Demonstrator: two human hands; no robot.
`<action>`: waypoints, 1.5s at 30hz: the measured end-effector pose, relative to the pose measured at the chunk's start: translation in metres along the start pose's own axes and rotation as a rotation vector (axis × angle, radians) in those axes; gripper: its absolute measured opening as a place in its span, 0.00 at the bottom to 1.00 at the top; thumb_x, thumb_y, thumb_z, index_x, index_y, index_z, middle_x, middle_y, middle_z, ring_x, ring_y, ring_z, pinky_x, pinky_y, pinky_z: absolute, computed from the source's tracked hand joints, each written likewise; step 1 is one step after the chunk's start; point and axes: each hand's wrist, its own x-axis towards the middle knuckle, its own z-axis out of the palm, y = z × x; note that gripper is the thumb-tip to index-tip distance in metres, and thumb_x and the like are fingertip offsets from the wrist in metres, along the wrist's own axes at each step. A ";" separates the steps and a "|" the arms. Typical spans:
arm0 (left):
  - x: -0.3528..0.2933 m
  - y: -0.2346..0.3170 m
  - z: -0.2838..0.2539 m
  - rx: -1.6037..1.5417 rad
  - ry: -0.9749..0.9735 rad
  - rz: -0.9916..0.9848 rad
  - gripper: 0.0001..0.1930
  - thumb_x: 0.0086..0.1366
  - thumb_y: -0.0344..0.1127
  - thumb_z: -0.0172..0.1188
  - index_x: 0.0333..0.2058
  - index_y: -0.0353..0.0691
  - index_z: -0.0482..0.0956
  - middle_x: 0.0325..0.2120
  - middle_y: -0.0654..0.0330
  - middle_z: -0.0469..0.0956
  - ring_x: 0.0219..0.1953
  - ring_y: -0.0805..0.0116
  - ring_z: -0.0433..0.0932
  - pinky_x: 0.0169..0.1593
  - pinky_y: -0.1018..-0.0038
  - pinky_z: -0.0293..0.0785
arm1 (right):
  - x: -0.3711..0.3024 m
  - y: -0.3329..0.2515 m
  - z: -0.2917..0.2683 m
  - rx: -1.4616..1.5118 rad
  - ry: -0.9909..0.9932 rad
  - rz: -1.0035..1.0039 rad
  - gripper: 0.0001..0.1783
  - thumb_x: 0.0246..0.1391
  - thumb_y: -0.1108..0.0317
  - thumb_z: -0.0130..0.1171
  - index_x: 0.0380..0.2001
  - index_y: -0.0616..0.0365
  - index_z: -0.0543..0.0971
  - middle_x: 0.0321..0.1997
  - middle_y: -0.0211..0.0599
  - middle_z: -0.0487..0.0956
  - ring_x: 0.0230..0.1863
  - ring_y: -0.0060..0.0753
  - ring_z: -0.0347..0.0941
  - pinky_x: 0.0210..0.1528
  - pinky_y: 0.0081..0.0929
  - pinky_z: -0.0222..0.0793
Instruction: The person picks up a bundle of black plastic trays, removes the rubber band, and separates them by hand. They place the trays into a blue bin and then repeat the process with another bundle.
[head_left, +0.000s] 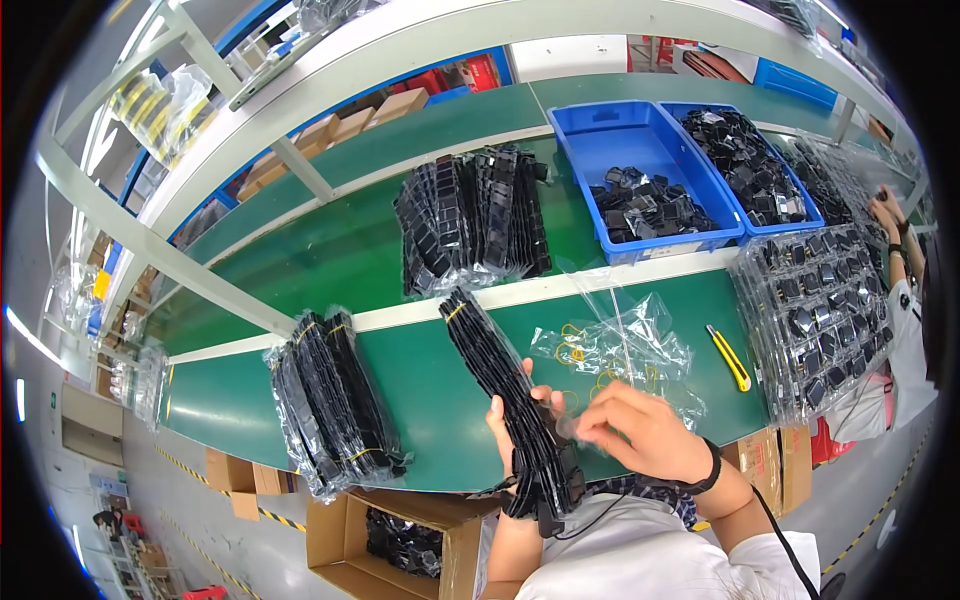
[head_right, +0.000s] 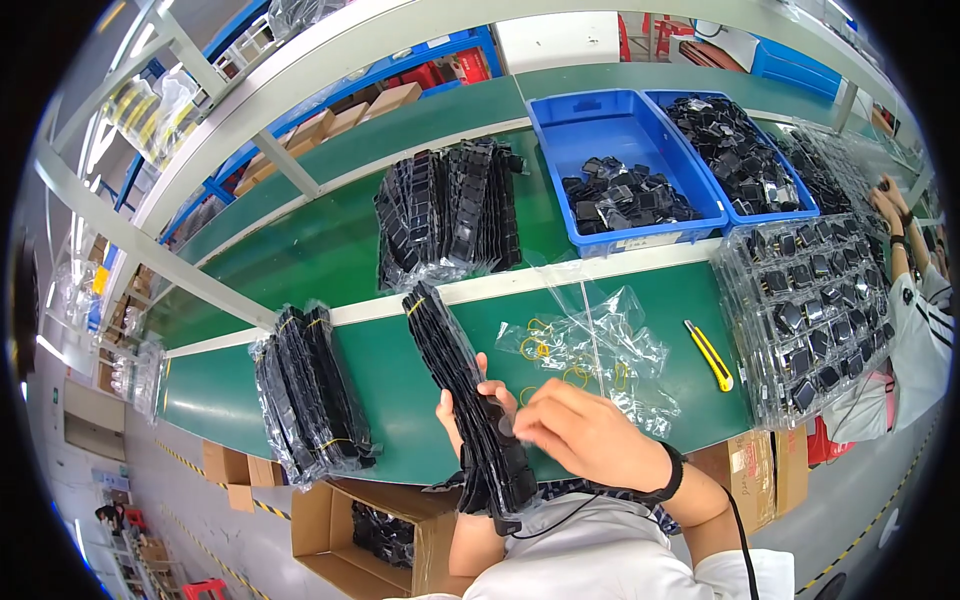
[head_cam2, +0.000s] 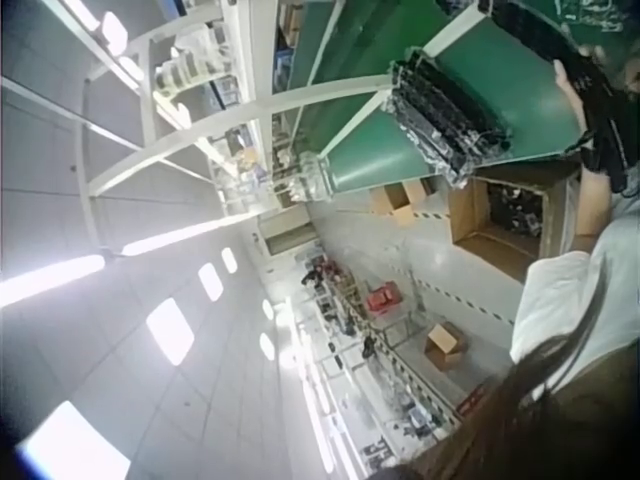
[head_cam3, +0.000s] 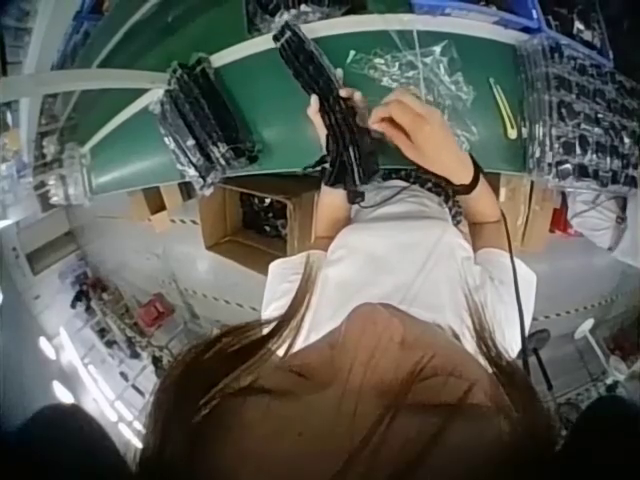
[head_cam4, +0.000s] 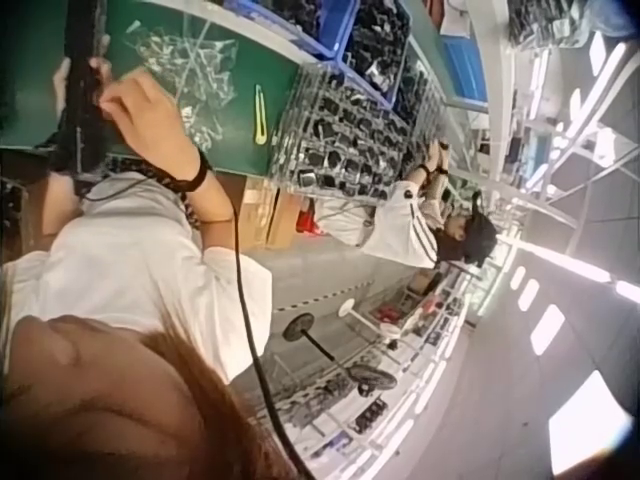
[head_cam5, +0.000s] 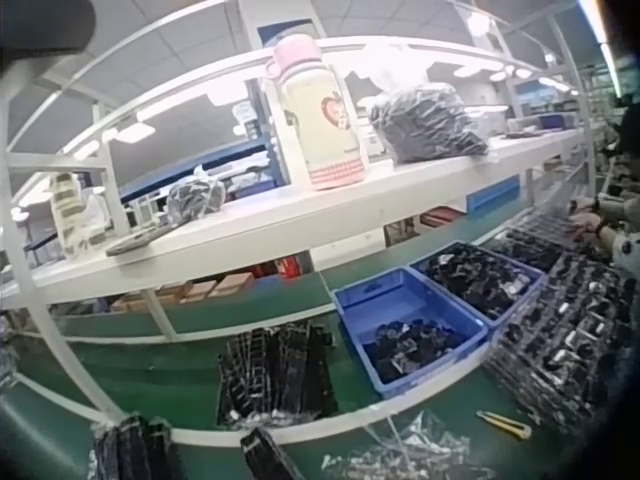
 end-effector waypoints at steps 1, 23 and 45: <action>0.000 -0.001 -0.001 -0.023 0.003 0.036 0.33 0.66 0.57 0.49 0.65 0.49 0.55 0.38 0.61 0.73 0.47 0.56 0.77 0.53 0.45 0.72 | -0.001 -0.001 -0.003 0.095 -0.113 0.007 0.07 0.52 0.74 0.61 0.35 0.57 0.75 0.34 0.36 0.73 0.32 0.39 0.75 0.33 0.31 0.72; 0.049 0.069 0.115 2.235 -0.346 0.304 0.38 0.45 0.36 0.73 0.56 0.38 0.67 0.43 0.49 0.79 0.43 0.55 0.82 0.48 0.67 0.77 | 0.054 -0.004 -0.027 0.796 0.311 0.061 0.65 0.33 0.66 0.77 0.70 0.53 0.44 0.64 0.43 0.60 0.59 0.37 0.63 0.56 0.34 0.68; 0.065 0.165 0.079 3.127 -0.552 0.227 0.47 0.37 0.44 0.76 0.60 0.53 0.66 0.54 0.63 0.69 0.60 0.58 0.65 0.63 0.50 0.59 | -0.049 0.060 0.078 0.307 0.499 0.351 0.31 0.39 0.74 0.73 0.46 0.63 0.67 0.47 0.41 0.72 0.47 0.29 0.73 0.49 0.25 0.70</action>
